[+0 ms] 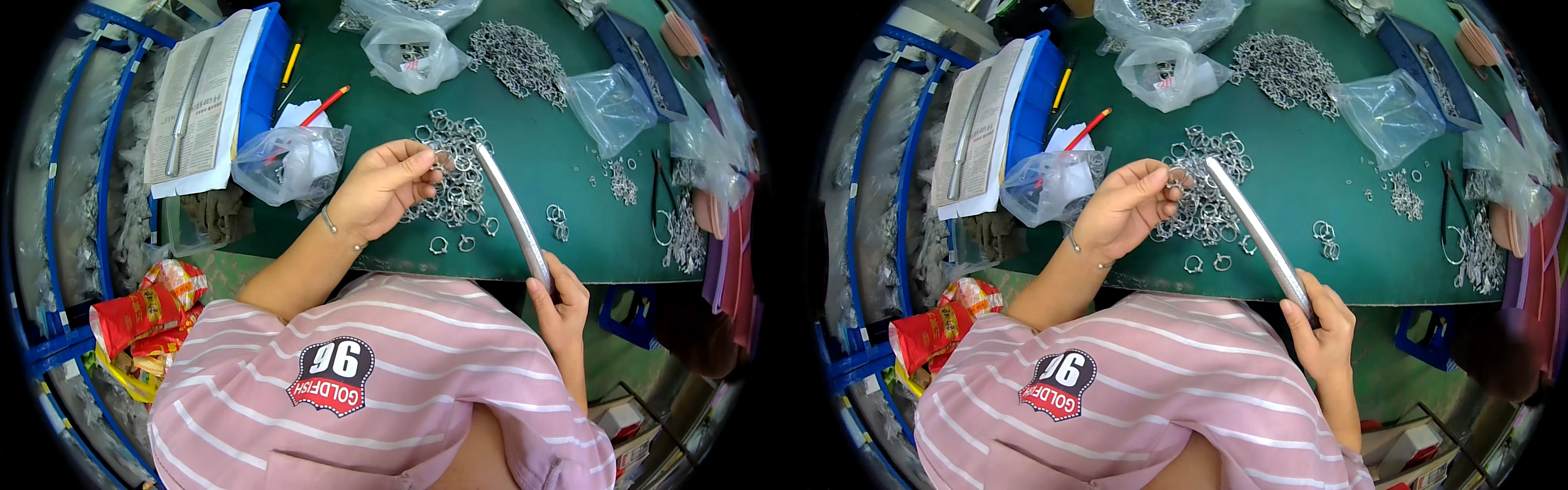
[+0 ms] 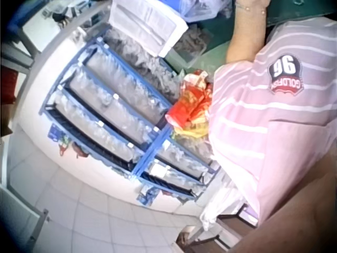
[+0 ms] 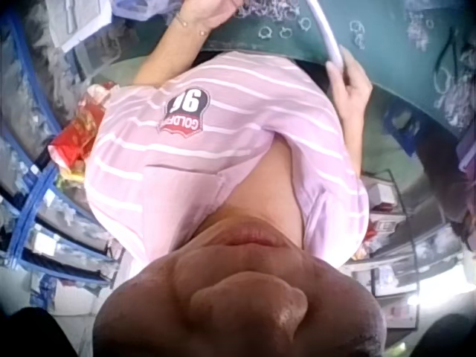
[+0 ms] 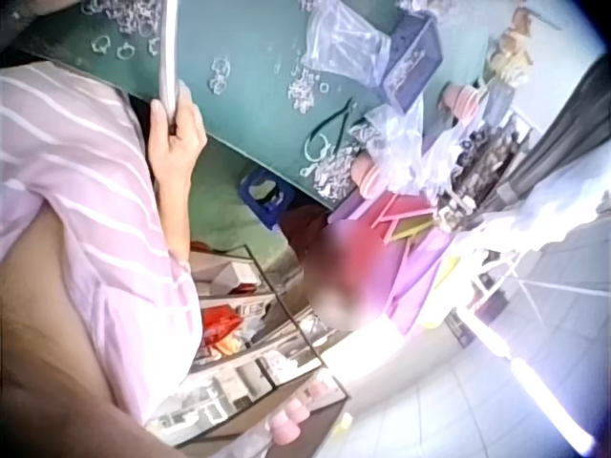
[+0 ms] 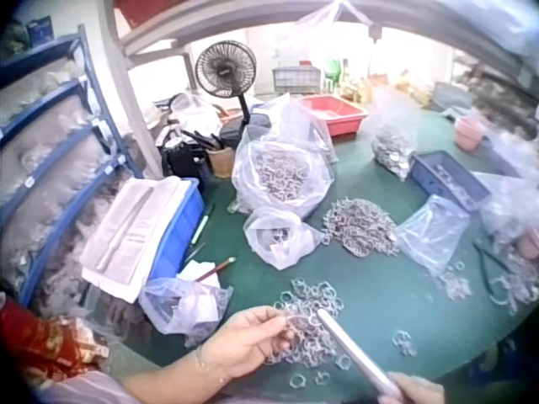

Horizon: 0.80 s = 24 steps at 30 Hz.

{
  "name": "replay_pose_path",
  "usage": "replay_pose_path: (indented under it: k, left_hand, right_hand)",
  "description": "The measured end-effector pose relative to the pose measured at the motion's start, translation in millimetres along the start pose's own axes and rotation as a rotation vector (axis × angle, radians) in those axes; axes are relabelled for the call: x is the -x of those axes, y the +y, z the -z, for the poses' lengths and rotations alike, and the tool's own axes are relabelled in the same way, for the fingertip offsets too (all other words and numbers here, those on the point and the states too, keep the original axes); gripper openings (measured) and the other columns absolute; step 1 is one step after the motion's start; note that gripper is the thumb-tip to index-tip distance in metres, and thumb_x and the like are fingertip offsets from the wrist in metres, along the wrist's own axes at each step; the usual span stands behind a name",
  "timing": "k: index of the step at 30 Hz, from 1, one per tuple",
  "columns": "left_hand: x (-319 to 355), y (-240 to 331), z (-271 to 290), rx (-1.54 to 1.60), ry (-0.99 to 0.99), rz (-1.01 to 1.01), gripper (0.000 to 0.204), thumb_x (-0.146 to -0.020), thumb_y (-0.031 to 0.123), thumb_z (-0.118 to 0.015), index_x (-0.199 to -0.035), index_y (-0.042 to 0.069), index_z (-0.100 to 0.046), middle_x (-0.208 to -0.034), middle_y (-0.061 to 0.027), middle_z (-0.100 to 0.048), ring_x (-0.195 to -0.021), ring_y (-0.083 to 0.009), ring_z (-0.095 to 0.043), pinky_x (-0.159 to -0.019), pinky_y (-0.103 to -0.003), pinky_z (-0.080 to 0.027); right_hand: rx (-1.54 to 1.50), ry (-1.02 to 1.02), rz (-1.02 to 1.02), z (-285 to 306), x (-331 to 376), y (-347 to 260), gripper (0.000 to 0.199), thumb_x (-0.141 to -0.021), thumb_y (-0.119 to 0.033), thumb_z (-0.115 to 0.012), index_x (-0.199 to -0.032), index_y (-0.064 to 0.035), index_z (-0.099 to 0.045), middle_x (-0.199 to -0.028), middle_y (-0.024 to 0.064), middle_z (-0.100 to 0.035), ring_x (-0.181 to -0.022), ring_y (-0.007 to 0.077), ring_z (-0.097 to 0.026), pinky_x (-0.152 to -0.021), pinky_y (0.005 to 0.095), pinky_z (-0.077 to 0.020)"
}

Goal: The person repeatedly picks up small metal rings from a pile on a green workbench and presses them against a cylindrical metal rod to shape or smooth them. The person handles the rings one at a time, placing each back on the table after treatment.

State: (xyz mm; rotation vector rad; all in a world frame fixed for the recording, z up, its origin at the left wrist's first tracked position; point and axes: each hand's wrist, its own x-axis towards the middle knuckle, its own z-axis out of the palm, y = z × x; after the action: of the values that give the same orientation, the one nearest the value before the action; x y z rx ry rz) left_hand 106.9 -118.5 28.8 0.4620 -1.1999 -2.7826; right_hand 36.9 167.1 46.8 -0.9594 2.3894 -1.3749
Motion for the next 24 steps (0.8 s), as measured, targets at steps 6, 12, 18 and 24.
replay_pose_path:
  k: [6,12,18,24]
  left_hand:
    - [2.0,2.2,2.1,0.319,-0.101,0.111,0.017,-0.096,0.015,-0.048,-0.107,0.004,-0.055,-0.104,-0.0137,-0.061,-0.081,-0.0114,-0.059,-0.069,-0.023,-0.05]
    - [2.6,3.4,1.8,0.396,-0.115,0.164,0.015,-0.096,0.011,-0.045,-0.106,0.004,-0.054,-0.101,-0.0135,-0.063,-0.076,-0.0098,-0.058,-0.061,-0.019,-0.049]
    - [0.6,-0.4,1.3,0.427,-0.07,0.132,0.02,-0.096,0.009,-0.044,-0.113,0.001,-0.051,-0.113,-0.0186,-0.057,-0.08,-0.0087,-0.057,-0.066,-0.019,-0.051]
    - [-0.2,1.4,3.5,0.392,-0.022,0.122,0.026,-0.097,0.014,-0.043,-0.116,-0.003,-0.05,-0.116,-0.0205,-0.054,-0.08,-0.0087,-0.057,-0.068,-0.018,-0.051]
  right_hand:
    - [-0.001,-0.015,-0.017,-3.1,-4.0,1.5,0.034,-0.079,-0.007,-0.068,-0.11,0.0033,-0.06,-0.074,0.0095,-0.058,-0.062,0.0151,-0.051,-0.057,0.0258,-0.0406]
    - [-0.005,-0.022,-0.052,-4.8,-4.7,-0.6,0.034,-0.079,-0.007,-0.068,-0.11,0.0033,-0.06,-0.075,0.0091,-0.058,-0.063,0.0145,-0.051,-0.057,0.0254,-0.0409]
    - [-0.033,-0.04,-0.091,-5.7,-6.5,-1.1,0.034,-0.079,-0.007,-0.068,-0.11,0.0036,-0.06,-0.076,0.0093,-0.059,-0.063,0.0143,-0.051,-0.058,0.0252,-0.0409]
    - [-0.035,-0.037,-0.061,-8.1,-7.1,1.9,0.034,-0.079,-0.007,-0.068,-0.11,0.0038,-0.06,-0.078,0.0104,-0.06,-0.063,0.015,-0.052,-0.058,0.0256,-0.0414]
